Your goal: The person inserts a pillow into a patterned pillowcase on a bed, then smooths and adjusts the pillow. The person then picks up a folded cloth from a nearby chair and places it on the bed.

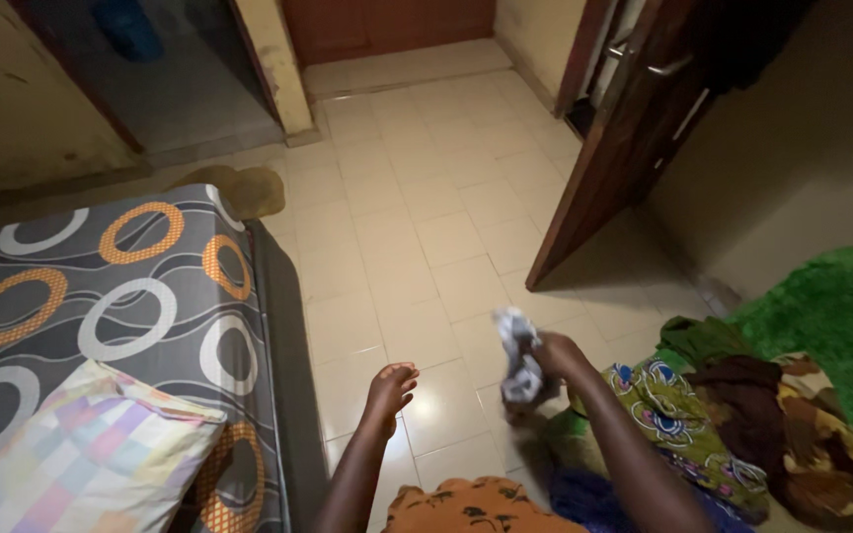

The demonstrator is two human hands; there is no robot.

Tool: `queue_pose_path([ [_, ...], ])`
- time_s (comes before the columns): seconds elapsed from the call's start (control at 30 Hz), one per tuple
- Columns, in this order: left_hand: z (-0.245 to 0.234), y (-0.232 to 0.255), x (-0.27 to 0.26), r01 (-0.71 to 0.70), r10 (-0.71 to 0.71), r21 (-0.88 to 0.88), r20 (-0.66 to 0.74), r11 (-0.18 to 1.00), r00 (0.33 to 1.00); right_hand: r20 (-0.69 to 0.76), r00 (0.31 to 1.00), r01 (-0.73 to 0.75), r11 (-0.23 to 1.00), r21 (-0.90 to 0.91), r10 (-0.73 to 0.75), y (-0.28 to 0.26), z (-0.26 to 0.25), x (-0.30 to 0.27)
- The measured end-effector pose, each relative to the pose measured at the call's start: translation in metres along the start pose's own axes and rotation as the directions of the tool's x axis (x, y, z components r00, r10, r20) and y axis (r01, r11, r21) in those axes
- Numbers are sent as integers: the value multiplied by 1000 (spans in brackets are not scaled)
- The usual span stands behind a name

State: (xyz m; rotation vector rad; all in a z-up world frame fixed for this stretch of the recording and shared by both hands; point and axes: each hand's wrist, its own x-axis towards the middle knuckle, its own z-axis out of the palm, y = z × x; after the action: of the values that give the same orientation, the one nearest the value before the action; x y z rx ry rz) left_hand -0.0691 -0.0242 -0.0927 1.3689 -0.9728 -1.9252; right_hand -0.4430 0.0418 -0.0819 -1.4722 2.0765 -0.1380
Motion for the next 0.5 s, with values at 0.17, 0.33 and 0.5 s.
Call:
queue_pose_path([
  [0.17,3,-19,8,19,-22,54,38,998,999,-189,981,144,824,548,-46,-65,-34,-20],
  [0.33,-2,-44,24,-11,3,254,33,967,999,-148,941,306,573,760,-305,-134,-60,-54],
  [0.5,-1,-38,5,-72,75,581,19,811,997,-149,853,401,445,801,-501,-181,-73,-83],
])
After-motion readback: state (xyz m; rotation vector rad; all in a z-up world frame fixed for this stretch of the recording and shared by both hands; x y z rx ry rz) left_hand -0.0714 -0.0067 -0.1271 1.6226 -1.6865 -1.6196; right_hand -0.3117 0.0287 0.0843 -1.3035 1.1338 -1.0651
